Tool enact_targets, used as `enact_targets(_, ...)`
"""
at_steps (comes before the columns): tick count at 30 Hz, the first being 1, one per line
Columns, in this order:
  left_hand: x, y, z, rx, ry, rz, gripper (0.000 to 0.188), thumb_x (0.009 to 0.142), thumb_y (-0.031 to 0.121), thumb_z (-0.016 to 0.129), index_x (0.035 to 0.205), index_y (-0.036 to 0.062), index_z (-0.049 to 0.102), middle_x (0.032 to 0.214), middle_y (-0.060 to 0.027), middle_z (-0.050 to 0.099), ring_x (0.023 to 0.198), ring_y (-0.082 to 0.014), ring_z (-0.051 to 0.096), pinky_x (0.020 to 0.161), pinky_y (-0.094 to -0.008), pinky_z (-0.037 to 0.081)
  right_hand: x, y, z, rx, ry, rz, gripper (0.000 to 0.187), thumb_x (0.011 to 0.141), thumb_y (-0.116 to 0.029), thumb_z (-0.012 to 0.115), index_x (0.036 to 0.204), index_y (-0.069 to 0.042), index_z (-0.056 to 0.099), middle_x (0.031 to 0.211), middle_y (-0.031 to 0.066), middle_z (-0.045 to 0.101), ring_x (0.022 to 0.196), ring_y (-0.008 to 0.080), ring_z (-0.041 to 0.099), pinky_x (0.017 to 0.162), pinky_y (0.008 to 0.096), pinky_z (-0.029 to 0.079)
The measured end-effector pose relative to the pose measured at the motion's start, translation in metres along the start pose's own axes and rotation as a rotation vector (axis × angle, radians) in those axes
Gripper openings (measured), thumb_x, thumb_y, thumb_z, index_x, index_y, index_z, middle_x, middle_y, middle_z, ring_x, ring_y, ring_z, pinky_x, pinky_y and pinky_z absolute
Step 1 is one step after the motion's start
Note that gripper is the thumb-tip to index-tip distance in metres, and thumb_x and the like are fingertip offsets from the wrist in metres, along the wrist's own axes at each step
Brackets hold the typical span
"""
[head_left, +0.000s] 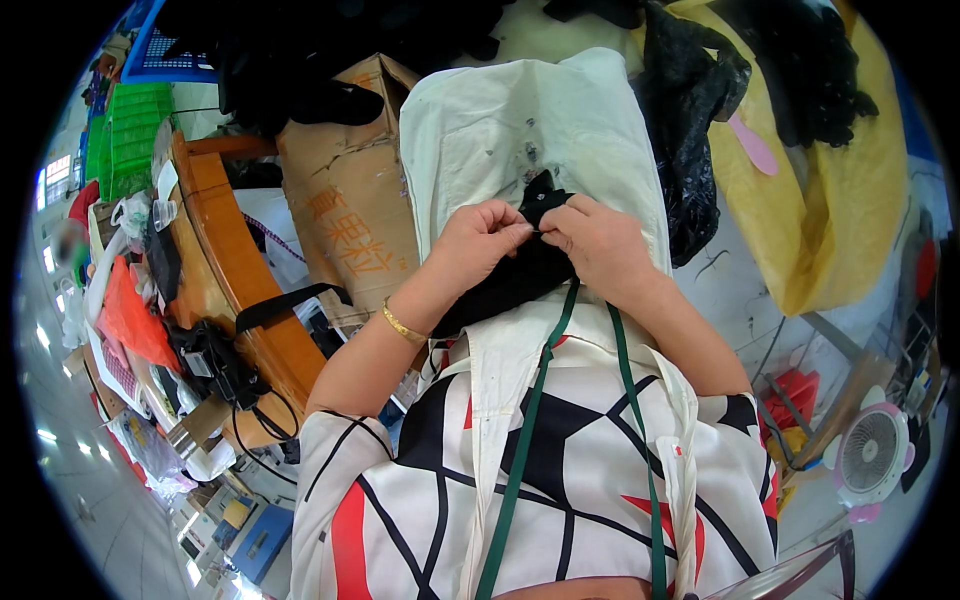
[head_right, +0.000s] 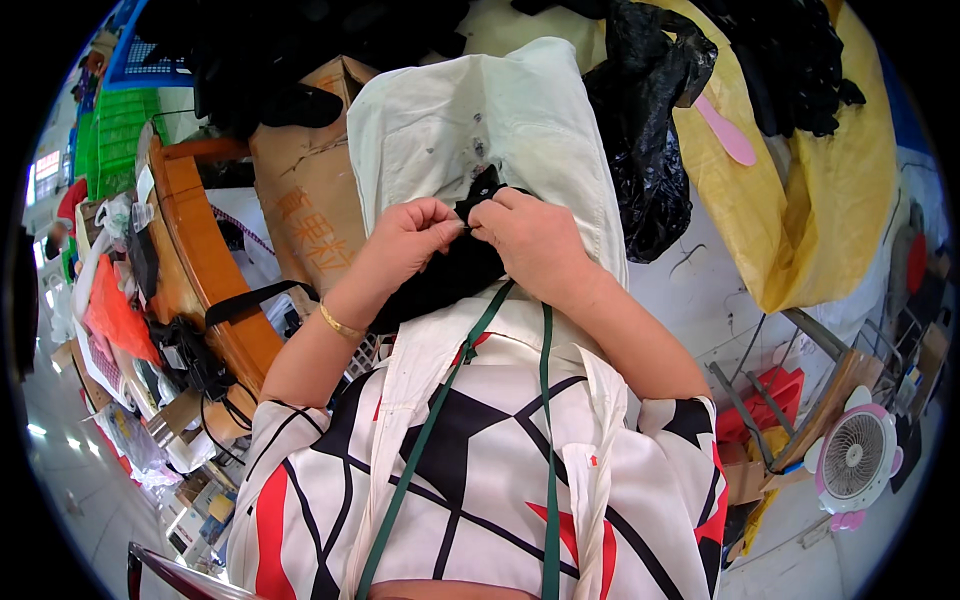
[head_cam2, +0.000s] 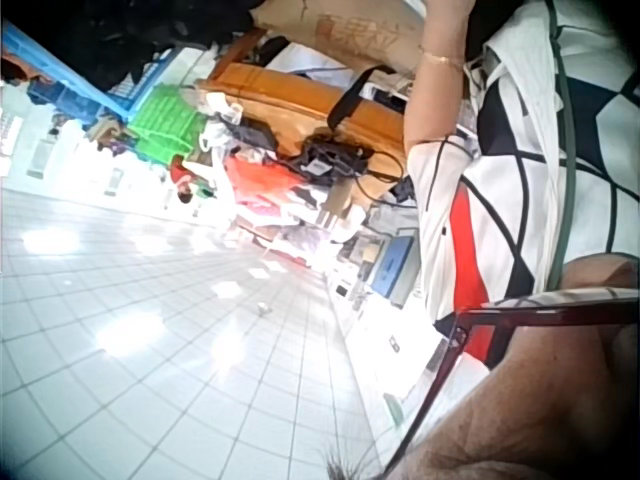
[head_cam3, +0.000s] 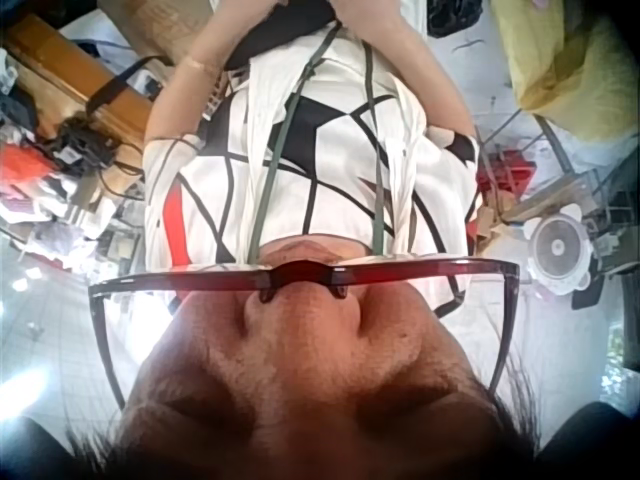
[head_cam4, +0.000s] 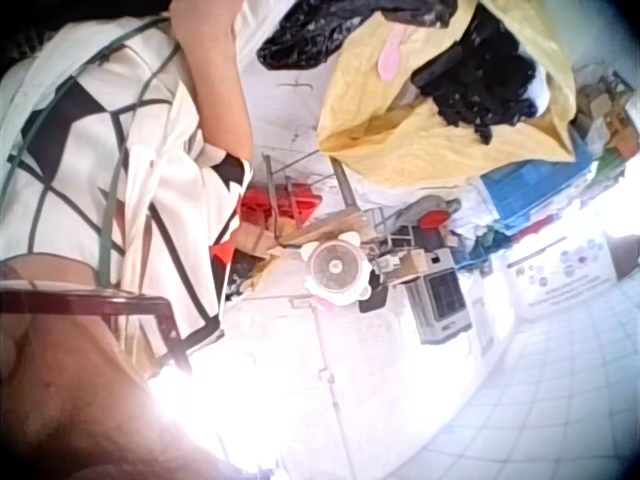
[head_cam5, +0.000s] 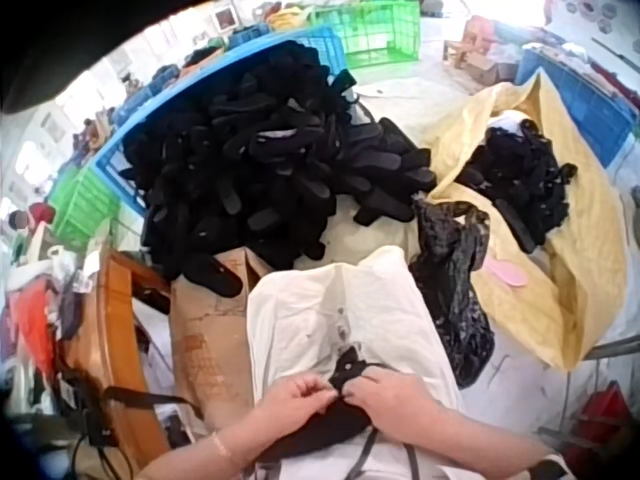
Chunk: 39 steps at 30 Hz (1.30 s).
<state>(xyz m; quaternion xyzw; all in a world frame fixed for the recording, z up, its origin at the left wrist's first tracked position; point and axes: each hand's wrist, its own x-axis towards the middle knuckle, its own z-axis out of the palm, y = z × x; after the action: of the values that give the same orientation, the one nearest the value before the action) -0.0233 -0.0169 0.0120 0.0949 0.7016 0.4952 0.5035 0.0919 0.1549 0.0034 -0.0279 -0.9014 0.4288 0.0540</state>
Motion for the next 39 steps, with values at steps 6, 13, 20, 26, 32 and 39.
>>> enact_targets(6,-0.003,-0.001,0.003,-0.050,-0.041,-0.038,0.010,0.093,0.013,0.066,0.089,0.0046,0.064,0.074,0.0011,0.060,0.062,-0.0061,0.052,0.058,-0.0209,0.043,0.005,0.009,0.008,0.590,0.129,0.128,0.008,0.097,-0.015,0.059,0.093,-0.008,0.058,0.084,0.0071,0.064,0.067,0.0175,0.061,0.058,0.0287,0.049)
enact_targets(13,-0.016,-0.007,0.000,0.012,-0.074,0.065,0.010,0.098,0.016,0.061,0.097,0.0066,0.061,0.077,0.0033,0.057,0.060,-0.0029,0.050,0.051,-0.0192,0.039,-0.015,0.053,-0.016,1.234,0.373,0.669,0.010,0.102,-0.019,0.054,0.101,-0.010,0.054,0.077,0.0013,0.061,0.058,0.0076,0.054,0.051,0.0206,0.043)
enact_targets(20,-0.024,0.003,0.020,0.686,0.246,0.557,0.007,0.090,0.014,0.066,0.092,0.0072,0.065,0.074,-0.0044,0.060,0.066,-0.0180,0.058,0.058,-0.0338,0.047,-0.027,0.064,-0.012,1.219,0.410,0.681,0.009,0.101,-0.020,0.056,0.100,-0.011,0.055,0.075,0.0001,0.059,0.059,0.0076,0.053,0.052,0.0218,0.043)
enact_targets(26,-0.008,-0.001,0.025,1.027,0.379,0.827,0.004,0.083,0.016,0.071,0.085,0.0136,0.068,0.069,-0.0066,0.061,0.067,-0.0268,0.062,0.057,-0.0397,0.048,-0.022,0.034,-0.028,1.080,0.363,0.650,0.009,0.101,-0.017,0.053,0.099,-0.008,0.054,0.075,0.0004,0.057,0.061,0.0077,0.052,0.055,0.0222,0.042)
enact_targets(32,0.007,0.001,0.030,0.988,0.324,0.814,0.006,0.082,0.016,0.072,0.081,0.0112,0.068,0.069,-0.0073,0.062,0.067,-0.0279,0.062,0.059,-0.0393,0.049,-0.007,0.011,-0.046,0.995,0.258,0.436,0.010,0.101,-0.015,0.055,0.099,-0.005,0.054,0.073,0.0008,0.058,0.059,0.0065,0.052,0.054,0.0215,0.042)
enact_targets(39,0.007,0.007,0.032,1.049,0.312,0.874,0.007,0.080,0.013,0.072,0.082,0.0094,0.066,0.086,-0.0067,0.060,0.085,-0.0281,0.059,0.068,-0.0389,0.050,0.016,-0.004,-0.066,0.741,0.331,0.215,0.007,0.102,-0.014,0.055,0.098,-0.008,0.055,0.075,-0.0023,0.055,0.063,0.0041,0.049,0.055,0.0201,0.040)
